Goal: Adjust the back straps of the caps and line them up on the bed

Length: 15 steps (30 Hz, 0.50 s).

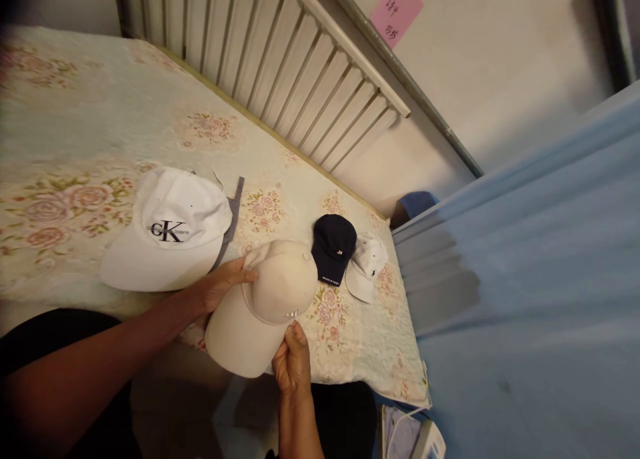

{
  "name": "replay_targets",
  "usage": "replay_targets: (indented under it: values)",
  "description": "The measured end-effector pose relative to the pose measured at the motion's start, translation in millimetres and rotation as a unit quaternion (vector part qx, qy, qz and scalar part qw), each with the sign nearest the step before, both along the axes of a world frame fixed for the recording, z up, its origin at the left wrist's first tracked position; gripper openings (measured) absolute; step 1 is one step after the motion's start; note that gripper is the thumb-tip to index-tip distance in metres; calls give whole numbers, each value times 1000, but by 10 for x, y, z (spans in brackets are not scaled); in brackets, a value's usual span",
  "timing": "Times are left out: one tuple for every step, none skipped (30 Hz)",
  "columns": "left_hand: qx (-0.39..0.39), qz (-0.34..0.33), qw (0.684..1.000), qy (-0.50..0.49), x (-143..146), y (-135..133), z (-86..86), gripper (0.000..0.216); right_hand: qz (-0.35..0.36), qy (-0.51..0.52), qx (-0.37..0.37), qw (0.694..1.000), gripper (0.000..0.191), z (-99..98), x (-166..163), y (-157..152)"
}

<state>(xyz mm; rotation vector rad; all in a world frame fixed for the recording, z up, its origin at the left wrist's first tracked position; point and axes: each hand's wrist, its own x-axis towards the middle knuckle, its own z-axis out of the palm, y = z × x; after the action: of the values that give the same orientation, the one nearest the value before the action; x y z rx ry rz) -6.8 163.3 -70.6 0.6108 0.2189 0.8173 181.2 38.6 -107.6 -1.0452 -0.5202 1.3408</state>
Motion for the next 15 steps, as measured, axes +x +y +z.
replay_targets:
  values:
    - [0, -1, 1000, -1, 1, -2, 0, 69, 0, -5, 0, 1000, 38, -5, 3, -1]
    - [1, -2, 1000, -2, 2, -3, 0, 69, 2, -7, 0, 1000, 38, -9, 6, -2]
    - [0, -2, 1000, -3, 4, -4, -2, 69, 4, -9, 0, 1000, 37, -12, 9, -2]
    - [1, -1, 1000, -4, 5, -4, -4, 69, 6, -10, 0, 1000, 37, -13, 11, -2]
    - [1, 0, 1000, -5, 5, -3, -6, 68, 7, -12, -1, 1000, 37, -12, 11, -2]
    - [2, 0, 1000, -5, 5, -2, -8, 68, 7, -13, -1, 1000, 37, -8, 9, -1]
    - [3, 1, 1000, -6, 5, -2, -9, 68, 5, -12, 0, 1000, 37, -2, 6, 1]
    - [4, 1, 1000, -7, 5, -1, -10, 68, 3, -9, 0, 1000, 37, 6, 1, 2]
    - [4, 0, 1000, -9, 4, -1, -11, 69, 1, -5, 0, 1000, 37, 14, -5, 4]
    - [4, -2, 1000, -12, 4, 0, -11, 69, -1, -1, 0, 1000, 36, 23, -11, 5]
    - [4, -3, 1000, -14, 3, -1, -11, 70, -3, 1, 0, 1000, 35, 31, -17, 5]
    - [3, -4, 1000, -17, 3, -1, -11, 70, -5, 2, 1, 1000, 34, 38, -22, 5]
    - [2, -5, 1000, -18, 2, -1, -11, 70, -5, 2, 3, 1000, 33, 43, -27, 4]
    - [2, -5, 1000, -18, 2, -2, -10, 69, -4, 1, 4, 1000, 33, 46, -29, 2]
    - [2, -4, 1000, -17, 1, -4, -8, 69, -2, -1, 4, 1000, 34, 47, -31, 0]
